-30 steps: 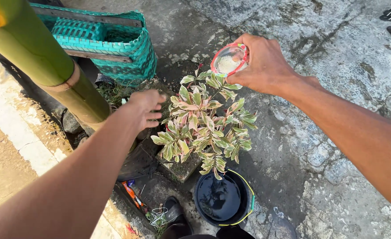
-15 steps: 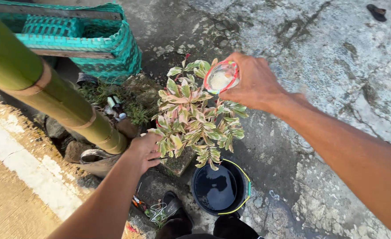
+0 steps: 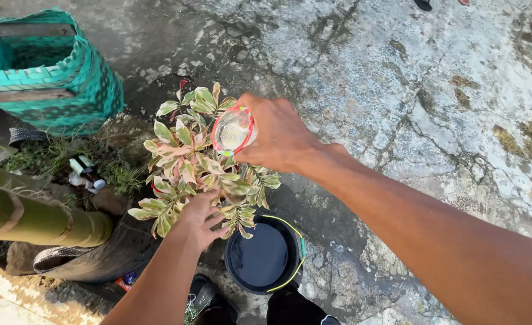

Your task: Watering a potted plant by scooping water from a bucket using a plastic cup.

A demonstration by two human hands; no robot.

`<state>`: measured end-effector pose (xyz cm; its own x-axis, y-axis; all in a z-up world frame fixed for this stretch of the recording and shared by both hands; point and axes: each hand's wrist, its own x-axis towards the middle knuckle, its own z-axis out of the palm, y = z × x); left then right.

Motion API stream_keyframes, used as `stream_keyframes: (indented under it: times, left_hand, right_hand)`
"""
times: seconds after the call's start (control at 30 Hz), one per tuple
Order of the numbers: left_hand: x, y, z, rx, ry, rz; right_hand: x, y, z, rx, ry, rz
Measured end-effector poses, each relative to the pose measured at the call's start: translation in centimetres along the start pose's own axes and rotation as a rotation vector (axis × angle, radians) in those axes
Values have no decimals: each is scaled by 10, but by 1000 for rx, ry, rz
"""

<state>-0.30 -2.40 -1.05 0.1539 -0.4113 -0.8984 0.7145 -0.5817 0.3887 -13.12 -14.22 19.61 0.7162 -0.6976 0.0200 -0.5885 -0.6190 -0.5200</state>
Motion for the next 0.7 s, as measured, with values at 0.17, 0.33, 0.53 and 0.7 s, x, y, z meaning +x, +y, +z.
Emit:
stream_keyframes:
  times: [0.17,0.33,0.53,0.7]
  left_hand:
    - [-7,22,0,29,68,37]
    - [21,28,-3,-106,47,68]
    - [35,34,-9,-118,-1,110]
    - [-10,45,-10,-124,-10,131]
  right_hand:
    - [1,1,-4,42,-1,-21]
    - [3,2,-11,56,-16,3]
    - [15,17,-9,21,-30,-33]
    - [22,13,-22,2,-45,44]
